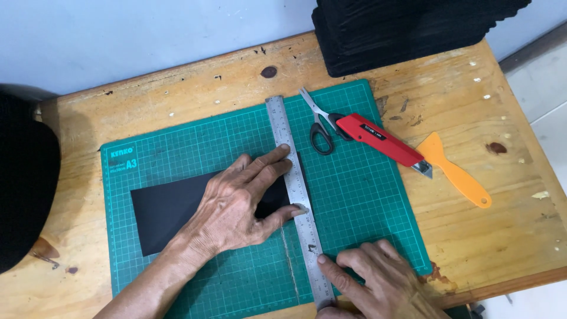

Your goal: Measure and cut black material using a utility knife, scissors, and a scraper on a cutting mat.

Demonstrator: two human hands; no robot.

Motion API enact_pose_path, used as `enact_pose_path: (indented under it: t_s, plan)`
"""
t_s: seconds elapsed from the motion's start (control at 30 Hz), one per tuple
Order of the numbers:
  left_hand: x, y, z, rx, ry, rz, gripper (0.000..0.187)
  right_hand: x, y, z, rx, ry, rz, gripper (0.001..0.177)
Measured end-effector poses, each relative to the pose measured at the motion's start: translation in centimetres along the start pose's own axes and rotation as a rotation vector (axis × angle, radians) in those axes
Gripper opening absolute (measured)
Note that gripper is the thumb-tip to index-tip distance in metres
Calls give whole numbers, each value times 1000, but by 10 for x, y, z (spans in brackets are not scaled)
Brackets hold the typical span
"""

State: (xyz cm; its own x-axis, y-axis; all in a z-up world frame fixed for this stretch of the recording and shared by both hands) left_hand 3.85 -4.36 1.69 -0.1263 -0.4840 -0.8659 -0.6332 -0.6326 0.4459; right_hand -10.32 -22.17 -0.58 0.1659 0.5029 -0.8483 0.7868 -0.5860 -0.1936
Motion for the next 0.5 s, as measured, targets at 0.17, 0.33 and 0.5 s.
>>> enact_pose_path:
  t_s: [0.17,0.33,0.5]
  plan:
    - [1,0,1,-10,-27,11,67,-1,0,0,8,-40,-19,54]
    - [1,-1,0,1,-15,7,67,-3,0,-2,5,0,-11,55]
    - [1,-1,1,7,-20,1,67,-2,0,-2,-3,-11,-4,56]
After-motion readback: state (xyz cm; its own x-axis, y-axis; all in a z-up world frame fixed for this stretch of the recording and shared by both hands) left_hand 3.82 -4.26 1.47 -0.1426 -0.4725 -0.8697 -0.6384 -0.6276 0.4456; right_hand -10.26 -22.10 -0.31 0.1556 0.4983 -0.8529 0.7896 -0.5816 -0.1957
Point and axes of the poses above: each hand's wrist, its own z-axis away from the middle knuckle, its own x-axis out of the palm, y = z × x, the point moved 6 cm from there along -z, towards the middle knuckle, and after that the axes turned 8 degrees about -x, right-handed, at the moved point
